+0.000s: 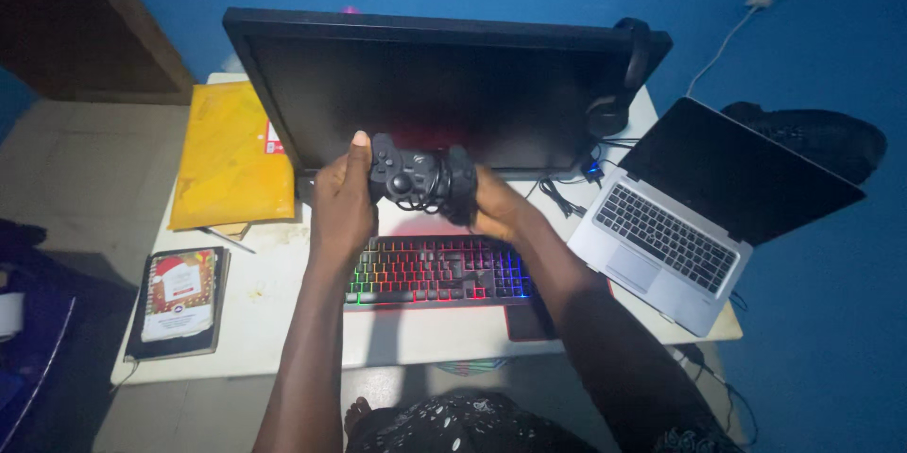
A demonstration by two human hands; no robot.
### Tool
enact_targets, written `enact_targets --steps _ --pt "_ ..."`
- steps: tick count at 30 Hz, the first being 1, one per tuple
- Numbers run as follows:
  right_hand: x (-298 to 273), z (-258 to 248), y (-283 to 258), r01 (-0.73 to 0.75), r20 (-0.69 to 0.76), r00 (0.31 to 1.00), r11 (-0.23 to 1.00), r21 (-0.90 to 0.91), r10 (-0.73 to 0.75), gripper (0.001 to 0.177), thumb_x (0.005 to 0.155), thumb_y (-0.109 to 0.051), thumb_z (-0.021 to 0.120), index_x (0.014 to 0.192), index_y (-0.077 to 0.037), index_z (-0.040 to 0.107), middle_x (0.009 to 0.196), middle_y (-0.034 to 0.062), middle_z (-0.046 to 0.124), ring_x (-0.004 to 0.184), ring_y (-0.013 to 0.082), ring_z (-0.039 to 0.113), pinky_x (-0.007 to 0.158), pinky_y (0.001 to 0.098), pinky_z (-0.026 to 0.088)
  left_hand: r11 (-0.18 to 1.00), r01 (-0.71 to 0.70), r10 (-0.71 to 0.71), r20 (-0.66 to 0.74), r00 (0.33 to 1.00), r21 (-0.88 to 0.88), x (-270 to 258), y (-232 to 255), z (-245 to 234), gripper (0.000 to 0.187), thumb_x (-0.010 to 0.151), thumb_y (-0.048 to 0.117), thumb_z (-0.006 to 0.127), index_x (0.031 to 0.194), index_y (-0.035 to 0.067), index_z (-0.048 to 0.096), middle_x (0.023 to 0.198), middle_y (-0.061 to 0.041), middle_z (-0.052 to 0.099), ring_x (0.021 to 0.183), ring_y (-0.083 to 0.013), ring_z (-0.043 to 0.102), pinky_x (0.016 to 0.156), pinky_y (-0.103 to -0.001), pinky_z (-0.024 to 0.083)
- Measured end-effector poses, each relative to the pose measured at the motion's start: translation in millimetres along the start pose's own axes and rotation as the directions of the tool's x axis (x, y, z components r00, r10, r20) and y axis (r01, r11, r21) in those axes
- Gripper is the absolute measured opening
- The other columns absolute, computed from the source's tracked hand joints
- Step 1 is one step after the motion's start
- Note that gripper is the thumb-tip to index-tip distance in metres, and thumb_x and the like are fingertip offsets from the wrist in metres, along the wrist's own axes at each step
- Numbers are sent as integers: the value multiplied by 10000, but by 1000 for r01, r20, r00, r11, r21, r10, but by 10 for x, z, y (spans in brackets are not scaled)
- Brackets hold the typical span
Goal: The person sets up a computer workstation by connecting a laptop to a monitor with a cable, placing headphones on the monitor, and arranging a keyboard, mouse, and game controller on the desk. They also move a yellow envelope and a notebook to a nearby chair.
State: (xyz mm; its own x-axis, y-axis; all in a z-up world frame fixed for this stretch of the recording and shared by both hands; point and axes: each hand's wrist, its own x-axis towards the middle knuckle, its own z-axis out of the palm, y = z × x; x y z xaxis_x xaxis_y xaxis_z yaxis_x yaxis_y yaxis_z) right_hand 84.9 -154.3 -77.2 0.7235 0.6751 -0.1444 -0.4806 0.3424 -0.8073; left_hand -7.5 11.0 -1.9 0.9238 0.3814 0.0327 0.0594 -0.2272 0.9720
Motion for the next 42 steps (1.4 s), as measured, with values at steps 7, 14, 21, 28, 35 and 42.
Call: enact_targets --steps 7,14,21,28,35,42 --pt "-270 -194 -362 350 -80 933 937 -14 -350 312 869 -182 572 581 -110 477 542 -16 454 538 100 417 583 263 371 987 70 -92 -152 984 -145 -7 -41 -88 526 878 449 318 731 22 587 552 -50 551 422 -113 529 397 -241 417" --pt "-350 -87 -157 -143 -309 889 435 -889 -338 309 807 -344 545 817 -44 620 727 27 588 686 89 525 644 265 405 965 -49 1 -181 983 -258 96 8 21 485 889 442 376 688 40 560 557 -24 553 434 -78 515 387 -208 432" --pt "-204 63 -229 -71 97 993 997 12 70 517 829 -500 338 883 -52 590 696 50 619 552 104 572 540 254 468 989 51 -44 53 998 -140 5 67 163 504 884 456 376 587 72 514 499 22 435 457 -65 371 429 -245 285" --pt "-109 221 -349 91 -56 990 893 -441 -129 489 913 -495 387 646 -106 516 557 -31 463 500 63 435 503 222 378 990 -15 13 -10 1000 -142 24 -37 119 543 899 467 354 546 72 472 482 20 415 457 -67 368 439 -258 302" --pt "-194 317 -474 196 -148 904 696 -691 -401 405 828 -451 521 598 -119 491 539 -60 417 489 44 391 456 191 339 997 57 -50 -121 991 58 136 -122 45 564 885 485 363 568 49 531 468 -27 448 439 -94 424 441 -265 335" --pt "-437 117 -228 1 -133 955 452 -892 -264 372 800 -363 620 601 -62 536 525 -13 436 467 70 351 438 240 282 955 -96 19 -266 964 -281 368 -40 6 487 882 455 372 691 66 594 548 12 538 470 -69 494 445 -224 409"
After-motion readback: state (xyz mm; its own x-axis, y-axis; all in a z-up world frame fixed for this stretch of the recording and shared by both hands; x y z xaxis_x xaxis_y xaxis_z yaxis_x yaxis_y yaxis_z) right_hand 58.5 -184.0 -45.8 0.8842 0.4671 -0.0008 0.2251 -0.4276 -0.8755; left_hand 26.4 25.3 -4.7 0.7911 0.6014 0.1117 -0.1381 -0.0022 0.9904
